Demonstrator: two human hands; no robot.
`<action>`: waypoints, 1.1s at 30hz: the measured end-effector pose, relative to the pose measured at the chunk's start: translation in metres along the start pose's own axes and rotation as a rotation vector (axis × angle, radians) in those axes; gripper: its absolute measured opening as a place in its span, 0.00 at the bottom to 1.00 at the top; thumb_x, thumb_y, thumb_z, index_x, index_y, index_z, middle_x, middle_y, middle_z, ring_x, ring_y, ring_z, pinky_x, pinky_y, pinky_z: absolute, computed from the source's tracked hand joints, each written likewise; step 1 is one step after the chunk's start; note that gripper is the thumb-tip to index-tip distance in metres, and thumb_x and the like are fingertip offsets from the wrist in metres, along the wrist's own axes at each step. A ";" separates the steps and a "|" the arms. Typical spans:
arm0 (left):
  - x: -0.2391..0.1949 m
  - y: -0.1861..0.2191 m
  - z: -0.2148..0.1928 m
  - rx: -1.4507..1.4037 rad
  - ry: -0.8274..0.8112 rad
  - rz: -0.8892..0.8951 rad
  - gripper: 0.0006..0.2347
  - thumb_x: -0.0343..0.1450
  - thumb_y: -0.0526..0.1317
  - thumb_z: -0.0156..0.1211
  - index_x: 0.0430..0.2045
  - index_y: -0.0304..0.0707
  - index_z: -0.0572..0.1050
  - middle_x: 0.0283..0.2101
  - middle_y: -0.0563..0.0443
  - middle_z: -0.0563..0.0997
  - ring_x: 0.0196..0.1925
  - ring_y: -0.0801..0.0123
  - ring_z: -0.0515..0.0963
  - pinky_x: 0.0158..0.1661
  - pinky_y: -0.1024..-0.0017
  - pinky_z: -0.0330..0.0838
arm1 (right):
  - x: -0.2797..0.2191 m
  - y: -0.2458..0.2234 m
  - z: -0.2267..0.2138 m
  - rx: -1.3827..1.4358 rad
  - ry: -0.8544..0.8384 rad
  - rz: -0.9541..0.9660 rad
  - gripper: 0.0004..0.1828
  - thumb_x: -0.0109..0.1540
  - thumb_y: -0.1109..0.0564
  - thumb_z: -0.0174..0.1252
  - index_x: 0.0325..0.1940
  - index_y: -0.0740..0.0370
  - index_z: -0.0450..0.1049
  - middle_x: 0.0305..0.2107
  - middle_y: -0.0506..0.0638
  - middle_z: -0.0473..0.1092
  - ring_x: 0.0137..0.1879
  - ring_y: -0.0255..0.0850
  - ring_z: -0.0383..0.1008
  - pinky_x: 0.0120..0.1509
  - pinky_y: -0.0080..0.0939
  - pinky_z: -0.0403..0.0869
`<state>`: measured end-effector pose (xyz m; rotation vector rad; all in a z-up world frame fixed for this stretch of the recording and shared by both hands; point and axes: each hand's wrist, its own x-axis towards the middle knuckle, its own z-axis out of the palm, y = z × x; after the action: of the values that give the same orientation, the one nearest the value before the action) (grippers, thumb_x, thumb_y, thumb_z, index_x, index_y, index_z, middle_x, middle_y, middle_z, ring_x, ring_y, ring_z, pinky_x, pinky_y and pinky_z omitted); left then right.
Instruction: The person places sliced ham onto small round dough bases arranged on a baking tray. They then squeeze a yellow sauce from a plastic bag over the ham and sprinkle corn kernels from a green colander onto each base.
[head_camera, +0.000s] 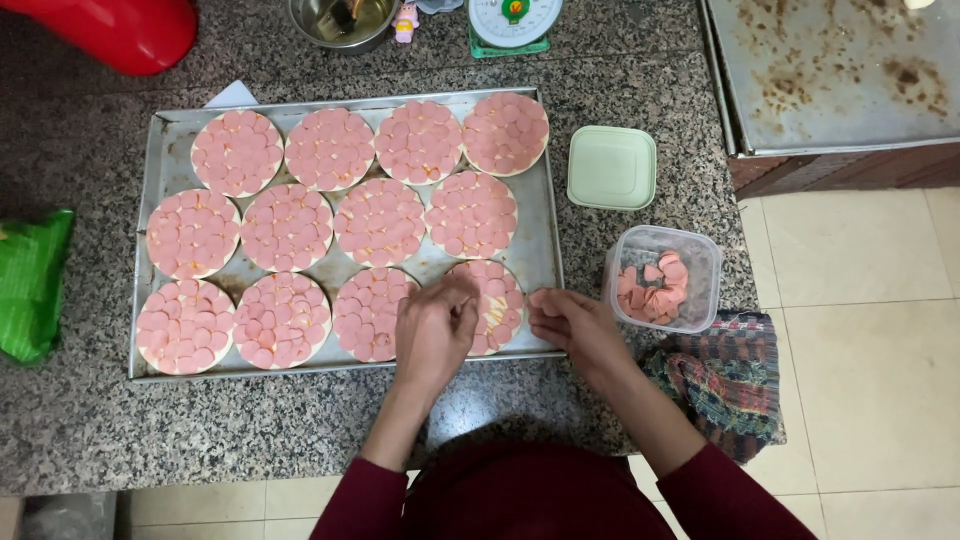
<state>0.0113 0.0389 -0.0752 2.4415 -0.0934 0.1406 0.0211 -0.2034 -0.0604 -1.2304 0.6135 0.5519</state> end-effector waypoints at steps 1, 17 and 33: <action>0.000 0.000 0.008 0.000 0.001 -0.001 0.02 0.72 0.44 0.71 0.33 0.55 0.89 0.28 0.57 0.83 0.38 0.57 0.86 0.47 0.55 0.78 | 0.001 0.003 0.000 -0.001 -0.001 0.000 0.25 0.75 0.55 0.60 0.69 0.80 0.76 0.60 0.75 0.75 0.69 0.63 0.79 0.77 0.67 0.81; 0.007 -0.011 0.064 0.215 0.006 0.062 0.05 0.70 0.45 0.72 0.26 0.52 0.82 0.32 0.57 0.83 0.43 0.59 0.84 0.47 0.58 0.69 | 0.011 0.022 -0.011 -0.057 0.084 -0.113 0.20 0.74 0.60 0.63 0.67 0.77 0.80 0.46 0.70 0.77 0.53 0.63 0.86 0.62 0.66 0.87; 0.011 0.040 0.006 -0.309 -0.148 -0.127 0.05 0.72 0.41 0.74 0.37 0.43 0.90 0.30 0.45 0.86 0.38 0.44 0.89 0.43 0.54 0.81 | 0.013 0.026 0.008 -0.115 -0.020 -0.120 0.20 0.71 0.62 0.66 0.67 0.72 0.82 0.43 0.65 0.80 0.48 0.56 0.89 0.55 0.56 0.91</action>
<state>0.0190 0.0040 -0.0534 2.1393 -0.0225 -0.1048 0.0136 -0.1884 -0.0856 -1.3593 0.4930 0.5032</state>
